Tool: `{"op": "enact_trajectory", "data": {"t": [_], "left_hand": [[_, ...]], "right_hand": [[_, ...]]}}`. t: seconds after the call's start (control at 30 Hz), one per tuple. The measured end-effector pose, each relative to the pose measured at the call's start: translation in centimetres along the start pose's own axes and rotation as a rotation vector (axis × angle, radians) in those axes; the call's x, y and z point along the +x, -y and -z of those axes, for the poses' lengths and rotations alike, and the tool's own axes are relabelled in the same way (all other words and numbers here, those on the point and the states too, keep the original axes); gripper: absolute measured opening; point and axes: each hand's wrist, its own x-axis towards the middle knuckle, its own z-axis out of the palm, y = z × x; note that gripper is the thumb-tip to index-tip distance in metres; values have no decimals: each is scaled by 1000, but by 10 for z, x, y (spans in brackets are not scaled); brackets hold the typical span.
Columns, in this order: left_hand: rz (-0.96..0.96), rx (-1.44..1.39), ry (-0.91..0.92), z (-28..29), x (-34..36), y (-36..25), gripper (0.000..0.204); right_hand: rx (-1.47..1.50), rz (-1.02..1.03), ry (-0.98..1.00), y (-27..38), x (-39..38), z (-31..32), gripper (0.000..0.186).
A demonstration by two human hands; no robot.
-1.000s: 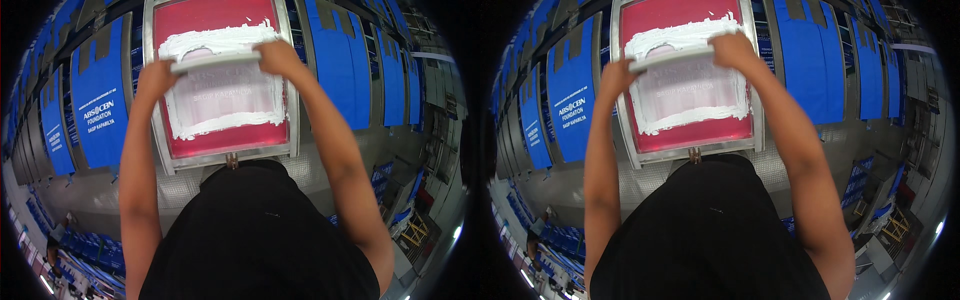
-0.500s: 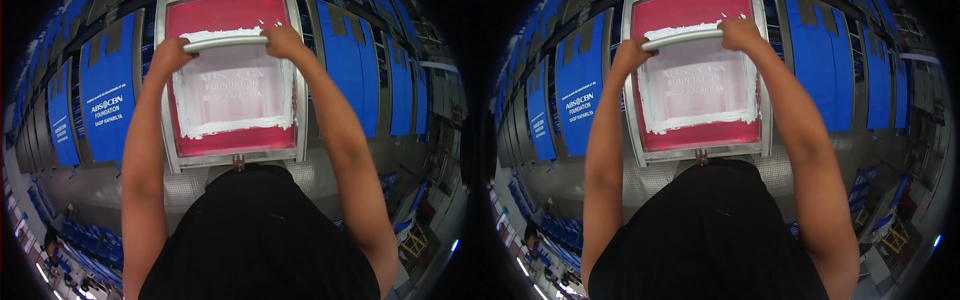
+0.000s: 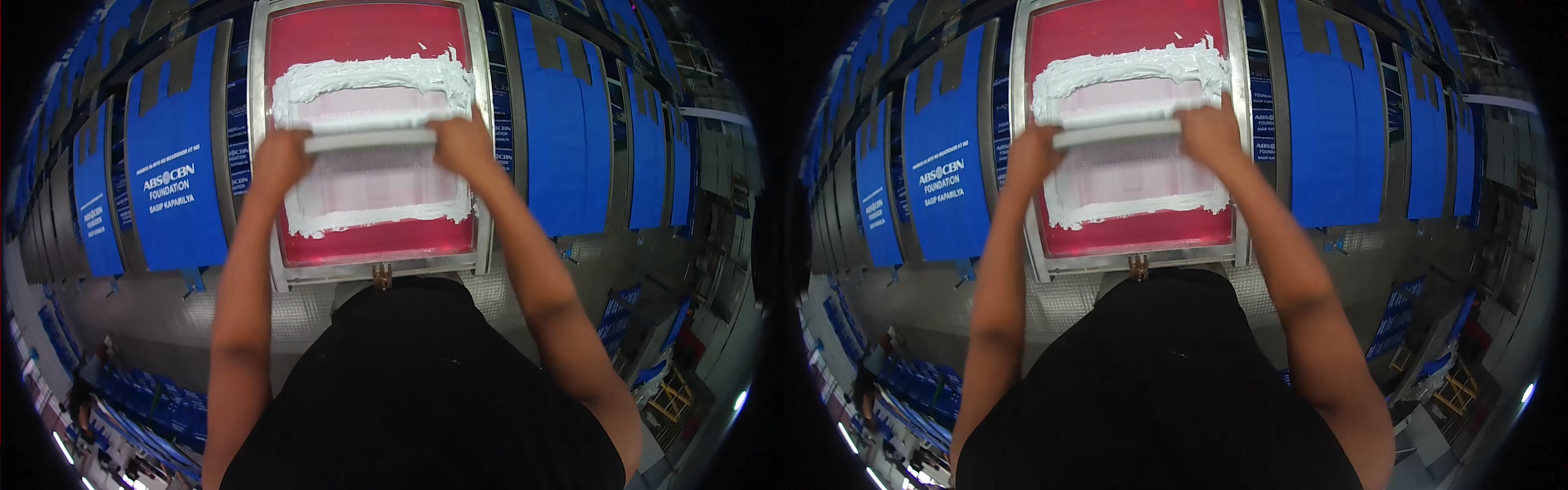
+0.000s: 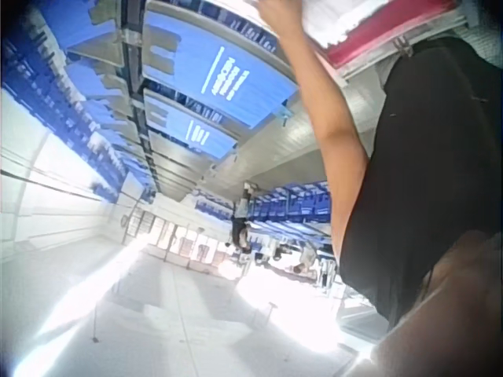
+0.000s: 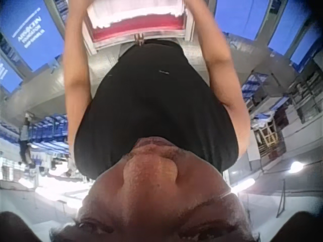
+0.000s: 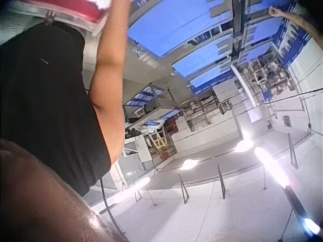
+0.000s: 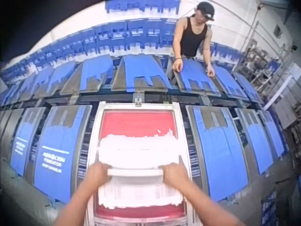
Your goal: The person aligns a blue fabric sheet on a metal frame and then uses a squeegee to spread white ink across a screen printing frame. The person repeatedly moves the squeegee back and forth to ensure even coverage of the ink on the screen.
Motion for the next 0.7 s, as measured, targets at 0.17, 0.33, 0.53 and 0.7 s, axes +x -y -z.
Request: {"op": "enact_trajectory", "data": {"t": [0.17,0.33,0.53,0.7], "left_hand": [[40,-62,39,45,93,12,41],[-173,181,-734,74,52,8,49],[276,-441,414,-9,-162,-56,35],[632,-1306,648,-117,-252,-103,51]], "right_hand": [[7,77,-47,-25,95,61,45],[110,107,-16,-20,104,117,53],[174,155,4,-53,157,90,58],[129,311,64,-34,158,88,66]]}}
